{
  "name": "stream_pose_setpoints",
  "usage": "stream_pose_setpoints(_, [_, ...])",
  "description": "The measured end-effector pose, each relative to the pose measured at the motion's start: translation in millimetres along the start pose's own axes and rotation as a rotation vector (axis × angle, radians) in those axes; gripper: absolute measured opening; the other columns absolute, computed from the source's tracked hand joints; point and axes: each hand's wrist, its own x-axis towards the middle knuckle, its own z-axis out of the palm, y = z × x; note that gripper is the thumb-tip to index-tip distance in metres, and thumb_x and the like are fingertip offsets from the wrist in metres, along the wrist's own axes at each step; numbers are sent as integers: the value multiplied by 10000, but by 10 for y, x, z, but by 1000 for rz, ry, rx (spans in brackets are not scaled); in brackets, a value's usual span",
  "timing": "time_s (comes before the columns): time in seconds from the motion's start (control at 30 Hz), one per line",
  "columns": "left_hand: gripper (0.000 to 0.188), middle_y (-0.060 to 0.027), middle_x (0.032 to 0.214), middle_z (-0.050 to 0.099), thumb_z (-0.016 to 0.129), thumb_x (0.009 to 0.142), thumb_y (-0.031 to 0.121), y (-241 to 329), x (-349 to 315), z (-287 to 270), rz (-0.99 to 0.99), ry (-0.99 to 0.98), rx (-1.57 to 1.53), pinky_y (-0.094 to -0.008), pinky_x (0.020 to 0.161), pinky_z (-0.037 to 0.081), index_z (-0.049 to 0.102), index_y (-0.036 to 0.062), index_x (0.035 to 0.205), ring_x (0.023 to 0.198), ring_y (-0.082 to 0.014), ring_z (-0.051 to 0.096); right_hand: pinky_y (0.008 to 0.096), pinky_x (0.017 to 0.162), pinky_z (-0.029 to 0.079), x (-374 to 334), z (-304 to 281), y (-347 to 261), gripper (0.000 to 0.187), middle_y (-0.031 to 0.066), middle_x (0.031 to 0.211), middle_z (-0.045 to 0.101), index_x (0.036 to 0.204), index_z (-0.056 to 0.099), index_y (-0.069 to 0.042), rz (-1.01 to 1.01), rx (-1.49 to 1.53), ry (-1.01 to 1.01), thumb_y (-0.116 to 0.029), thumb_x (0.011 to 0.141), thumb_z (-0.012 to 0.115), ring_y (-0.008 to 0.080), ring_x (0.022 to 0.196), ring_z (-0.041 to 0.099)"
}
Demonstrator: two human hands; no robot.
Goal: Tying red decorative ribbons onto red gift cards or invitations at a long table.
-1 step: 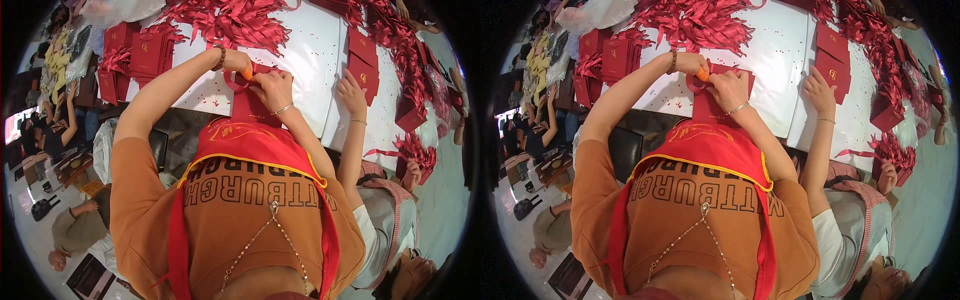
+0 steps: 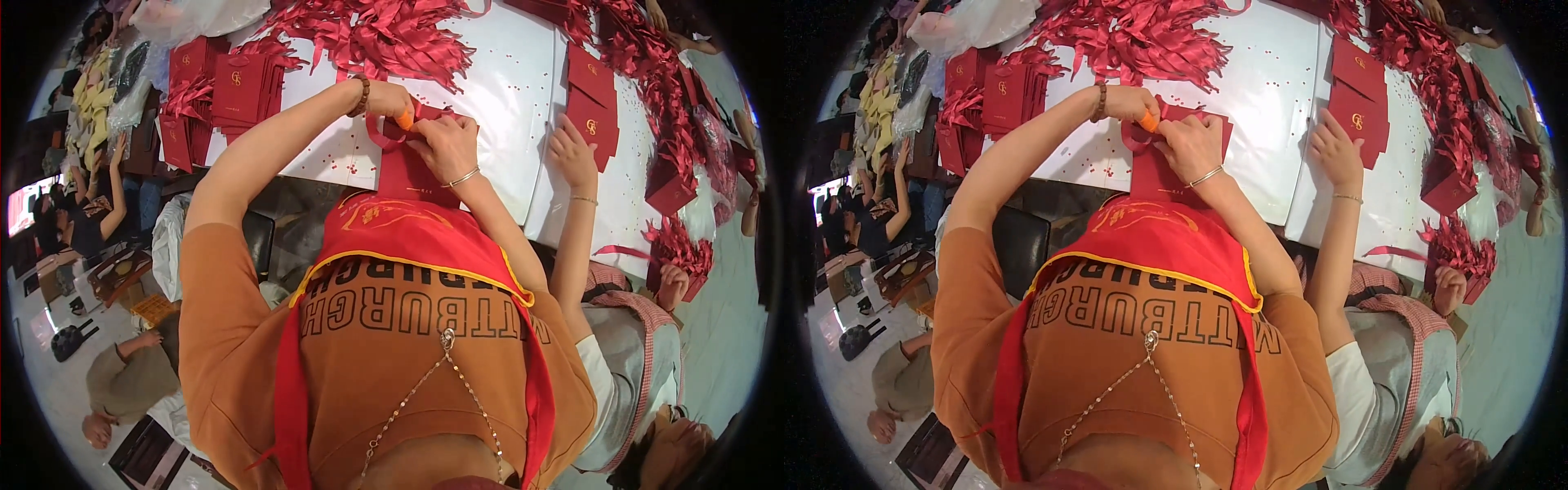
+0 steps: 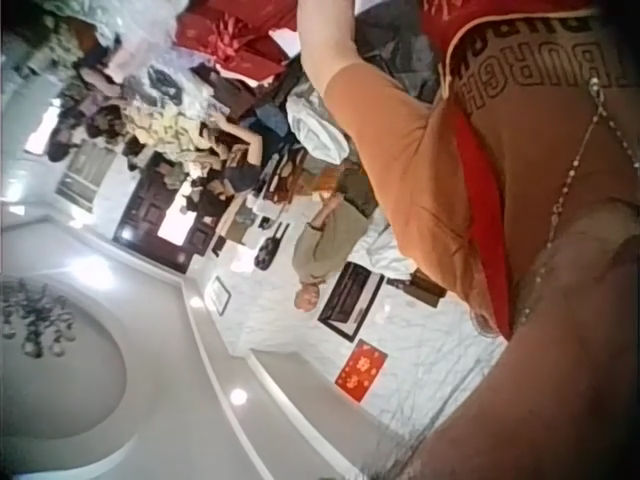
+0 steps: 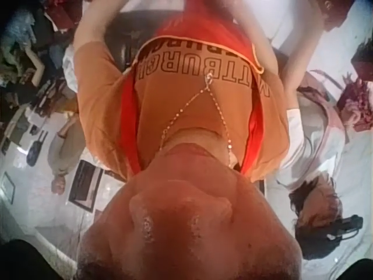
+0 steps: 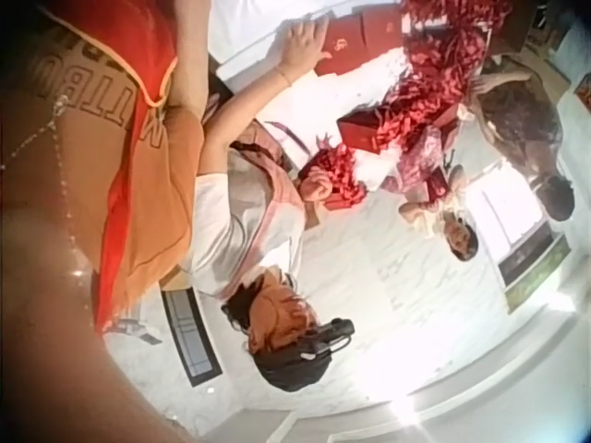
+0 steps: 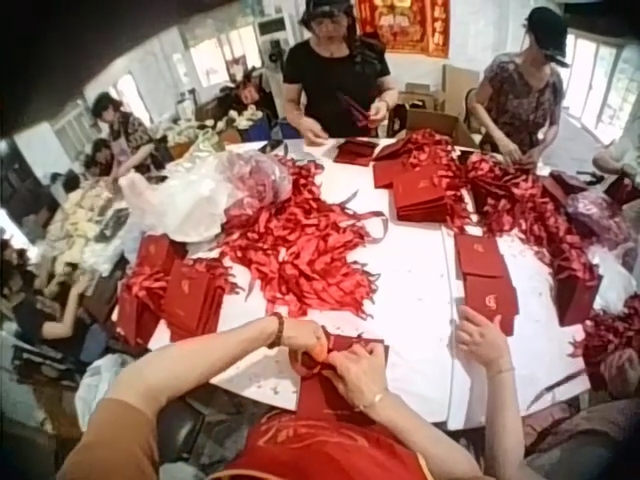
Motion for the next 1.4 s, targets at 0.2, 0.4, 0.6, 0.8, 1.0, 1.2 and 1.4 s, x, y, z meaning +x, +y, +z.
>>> stream_pose_setpoints(0.2, [185, -44, 610, 551, 577, 701, 197, 25, 217, 238, -8, 471, 152, -265, 480, 395, 627, 19, 716, 540, -128, 500, 341, 727, 310, 13, -53, 47, 129, 5, 711, 600, 807, 609, -153, 178, 14, -128, -236, 714, 645, 169, 712, 544])
stream_pose_setpoints(0.4, [213, -70, 633, 569, 547, 760, 217, -187, 422, 314, 82, 970, -137, -279, 509, 421, 629, 21, 760, 548, -154, 530, 350, 699, 302, -20, 48, 112, 136, 17, 675, 603, 825, 607, -141, 126, 37, -80, -235, 729, 628, 190, 681, 543])
stream_pose_setpoints(0.6, [234, -123, 851, 634, 595, 749, 267, -846, 126, -16, -342, 1376, -162, -333, 694, 458, 631, 57, 848, 793, -254, 603, 341, 703, 305, 21, 60, 233, 183, 29, 659, 611, 866, 616, -133, 310, 108, -244, -272, 747, 616, 201, 693, 560])
stream_pose_setpoints(0.8, [230, -112, 827, 636, 620, 727, 275, -957, 249, -76, -422, 1355, -82, -333, 679, 459, 639, 78, 846, 774, -258, 603, 341, 709, 304, 52, 118, 203, 212, 43, 682, 621, 903, 622, -126, 251, 149, -234, -270, 748, 612, 213, 698, 558])
stream_pose_setpoints(1.0, [60, -83, 743, 584, 531, 754, 6, -1045, -26, 163, 272, 1200, -991, -240, 577, 480, 552, 46, 794, 636, -167, 600, 342, 726, 305, 44, 107, 255, 217, 41, 681, 625, 909, 623, -137, 350, 188, -231, -286, 753, 605, 209, 700, 568])
stream_pose_setpoints(1.2, [179, -135, 899, 585, 465, 744, -80, -865, -480, 234, 485, 1016, -1354, -235, 538, 450, 535, -17, 896, 635, -139, 556, 352, 727, 319, 192, 160, 256, 229, 35, 677, 628, 924, 619, -151, 369, 172, -285, -299, 750, 607, 194, 706, 580])
stream_pose_setpoints(1.4, [243, -110, 804, 613, 479, 813, 13, -932, -551, 312, 154, 1087, -1040, -177, 445, 372, 533, -29, 1046, 501, -82, 495, 380, 731, 328, 238, 394, 168, 222, 42, 774, 637, 913, 602, -146, 181, 76, -238, -265, 727, 624, 220, 751, 588])
